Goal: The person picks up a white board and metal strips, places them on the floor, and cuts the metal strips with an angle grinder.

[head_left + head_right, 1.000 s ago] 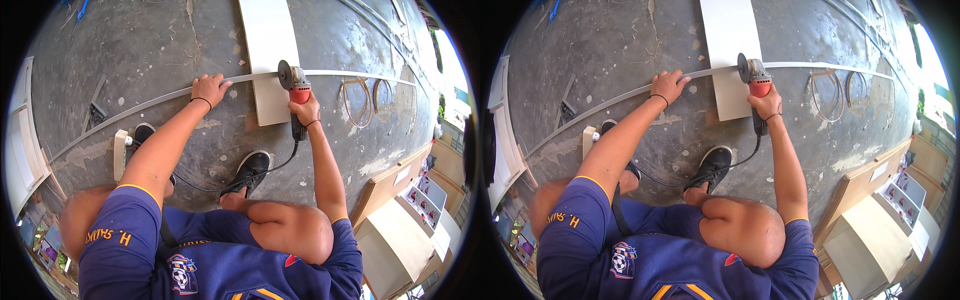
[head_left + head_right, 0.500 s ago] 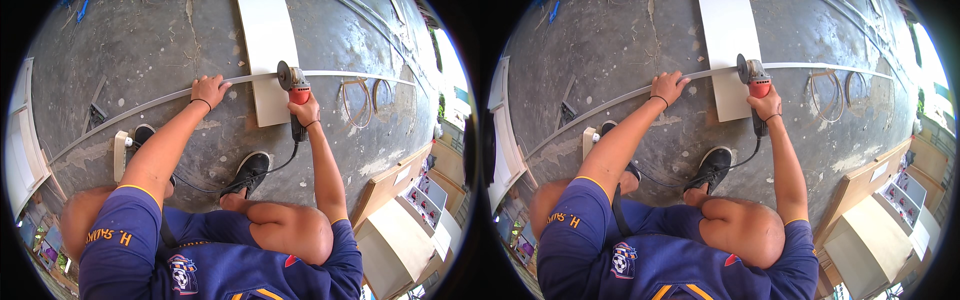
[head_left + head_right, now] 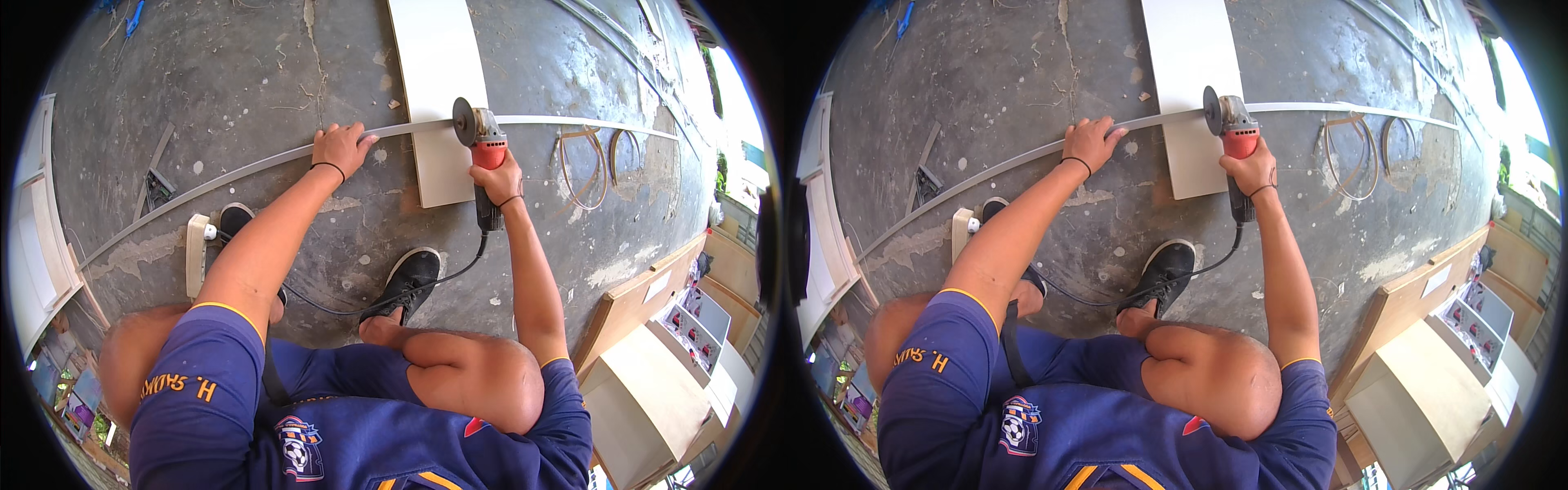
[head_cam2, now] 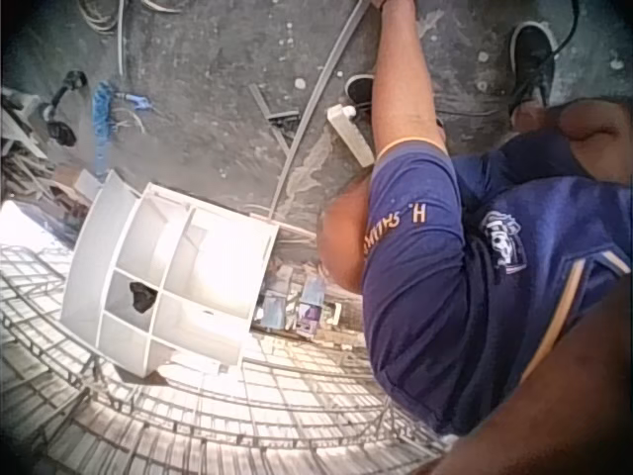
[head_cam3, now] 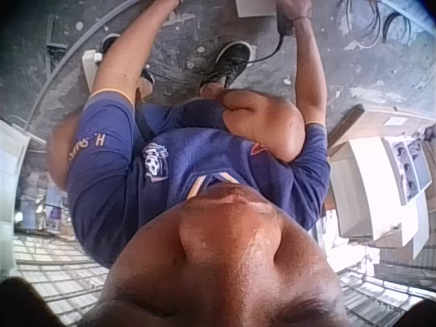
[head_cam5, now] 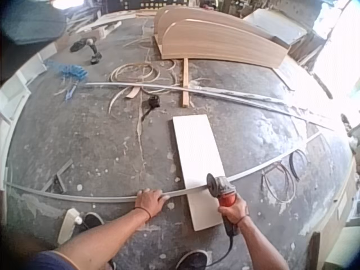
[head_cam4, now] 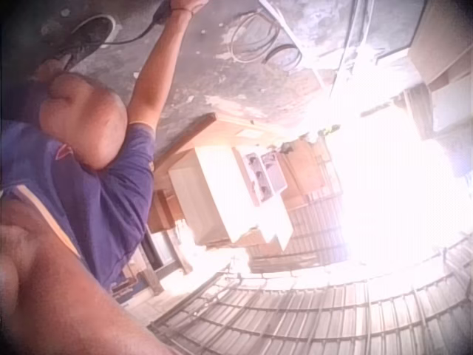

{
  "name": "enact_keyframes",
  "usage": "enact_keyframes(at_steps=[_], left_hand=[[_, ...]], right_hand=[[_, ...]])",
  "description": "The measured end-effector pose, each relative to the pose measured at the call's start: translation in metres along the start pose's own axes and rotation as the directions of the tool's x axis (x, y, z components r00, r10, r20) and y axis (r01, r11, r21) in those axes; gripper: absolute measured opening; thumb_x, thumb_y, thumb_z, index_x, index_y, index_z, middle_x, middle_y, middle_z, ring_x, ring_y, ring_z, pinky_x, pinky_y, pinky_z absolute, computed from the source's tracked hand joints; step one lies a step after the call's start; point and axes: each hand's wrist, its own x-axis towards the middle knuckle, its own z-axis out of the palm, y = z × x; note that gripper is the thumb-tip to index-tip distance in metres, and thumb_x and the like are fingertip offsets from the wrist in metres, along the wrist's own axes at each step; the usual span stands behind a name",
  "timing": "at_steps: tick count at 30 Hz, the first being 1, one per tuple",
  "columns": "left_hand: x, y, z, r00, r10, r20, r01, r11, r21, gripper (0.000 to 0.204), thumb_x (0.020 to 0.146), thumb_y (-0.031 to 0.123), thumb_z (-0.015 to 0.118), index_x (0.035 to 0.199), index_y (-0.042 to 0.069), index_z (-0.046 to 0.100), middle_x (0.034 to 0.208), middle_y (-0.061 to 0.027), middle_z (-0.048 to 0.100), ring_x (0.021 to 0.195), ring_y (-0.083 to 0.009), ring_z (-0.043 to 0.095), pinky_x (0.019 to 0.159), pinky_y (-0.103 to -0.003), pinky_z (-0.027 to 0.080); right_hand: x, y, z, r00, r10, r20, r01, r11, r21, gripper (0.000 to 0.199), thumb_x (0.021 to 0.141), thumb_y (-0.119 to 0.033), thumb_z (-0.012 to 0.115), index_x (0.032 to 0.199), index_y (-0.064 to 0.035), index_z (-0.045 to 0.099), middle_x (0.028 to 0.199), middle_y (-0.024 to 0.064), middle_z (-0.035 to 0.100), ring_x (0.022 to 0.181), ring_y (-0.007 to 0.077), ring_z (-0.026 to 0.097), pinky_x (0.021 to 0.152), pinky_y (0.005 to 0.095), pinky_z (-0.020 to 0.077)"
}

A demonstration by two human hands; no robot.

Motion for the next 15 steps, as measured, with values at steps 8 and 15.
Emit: enact_keyframes(at_steps=[8, 15], left_hand=[[-0.0008, 0.0012, -0.0002, 1.000, 0.008, -0.015, -0.008, 1.000, 0.009, 0.037, 0.093, 0.047, 0.046, 0.097, 0.013, 0.059, 0.090, -0.0058, 0.066, 0.096, -0.0260, 0.057, 0.083, -0.043, 0.040], [-0.0012, 0.0009, 0.0008, 1.000, -0.001, -0.009, 0.001, 1.000, 0.017, 0.037, 0.093, 0.048, 0.046, 0.099, 0.013, 0.059, 0.091, -0.0055, 0.067, 0.096, -0.0254, 0.057, 0.083, -0.043, 0.040]], right_hand=[[0.0027, 0.0047, 0.0018, 1.000, 0.010, 0.013, -0.011, 1.000, 0.028, 0.056, 0.056, -0.032, 0.071, 0.100, 0.0006, 0.059, 0.086, 0.0175, 0.067, 0.081, 0.0310, 0.066, 0.076, 0.0374, 0.0512], [0.0004, 0.0022, 0.0003, 1.000, 0.016, 0.019, -0.016, 1.000, 0.005, 0.057, 0.056, -0.032, 0.072, 0.101, 0.0005, 0.059, 0.087, 0.0175, 0.067, 0.082, 0.0311, 0.066, 0.076, 0.0373, 0.0511]])
